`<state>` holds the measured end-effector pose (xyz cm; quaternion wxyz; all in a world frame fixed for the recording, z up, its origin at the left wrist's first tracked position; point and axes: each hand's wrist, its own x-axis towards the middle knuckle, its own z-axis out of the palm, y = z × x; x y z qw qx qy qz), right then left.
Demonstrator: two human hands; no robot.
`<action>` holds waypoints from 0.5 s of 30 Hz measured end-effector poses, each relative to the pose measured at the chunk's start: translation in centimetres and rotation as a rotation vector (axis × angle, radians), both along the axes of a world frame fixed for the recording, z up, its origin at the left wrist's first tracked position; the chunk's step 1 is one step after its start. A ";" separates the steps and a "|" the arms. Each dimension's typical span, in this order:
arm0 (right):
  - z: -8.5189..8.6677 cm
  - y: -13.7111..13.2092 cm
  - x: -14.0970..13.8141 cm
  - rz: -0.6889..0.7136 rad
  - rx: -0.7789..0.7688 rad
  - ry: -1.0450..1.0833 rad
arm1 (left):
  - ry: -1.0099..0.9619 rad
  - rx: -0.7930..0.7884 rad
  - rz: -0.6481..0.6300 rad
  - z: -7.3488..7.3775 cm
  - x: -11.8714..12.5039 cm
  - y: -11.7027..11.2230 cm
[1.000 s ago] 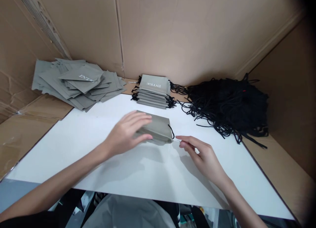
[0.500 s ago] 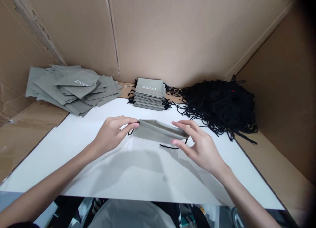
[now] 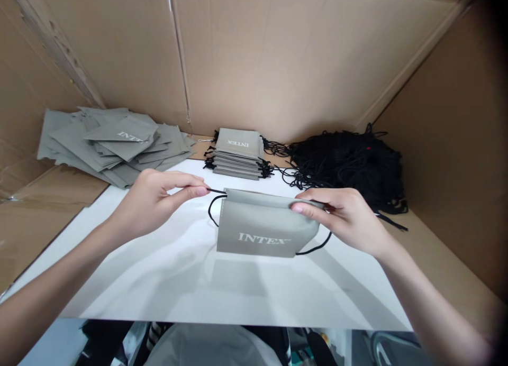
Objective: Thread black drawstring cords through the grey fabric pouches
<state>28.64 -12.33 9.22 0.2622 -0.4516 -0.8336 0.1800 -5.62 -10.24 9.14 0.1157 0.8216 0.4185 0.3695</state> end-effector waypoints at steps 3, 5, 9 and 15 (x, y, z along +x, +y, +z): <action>0.6 0.0 0.2 -0.004 -0.030 0.031 | 0.021 0.073 0.016 0.7 -0.4 0.0; 0.9 -0.1 0.3 -0.014 -0.052 0.039 | 0.030 0.103 0.032 1.2 -0.9 0.0; 1.0 -0.1 0.3 -0.026 -0.075 0.063 | 0.055 0.120 0.062 1.4 -1.8 0.1; 0.0 -0.4 0.2 -0.055 -0.074 0.141 | -0.061 -0.075 -0.040 0.3 -1.1 -0.1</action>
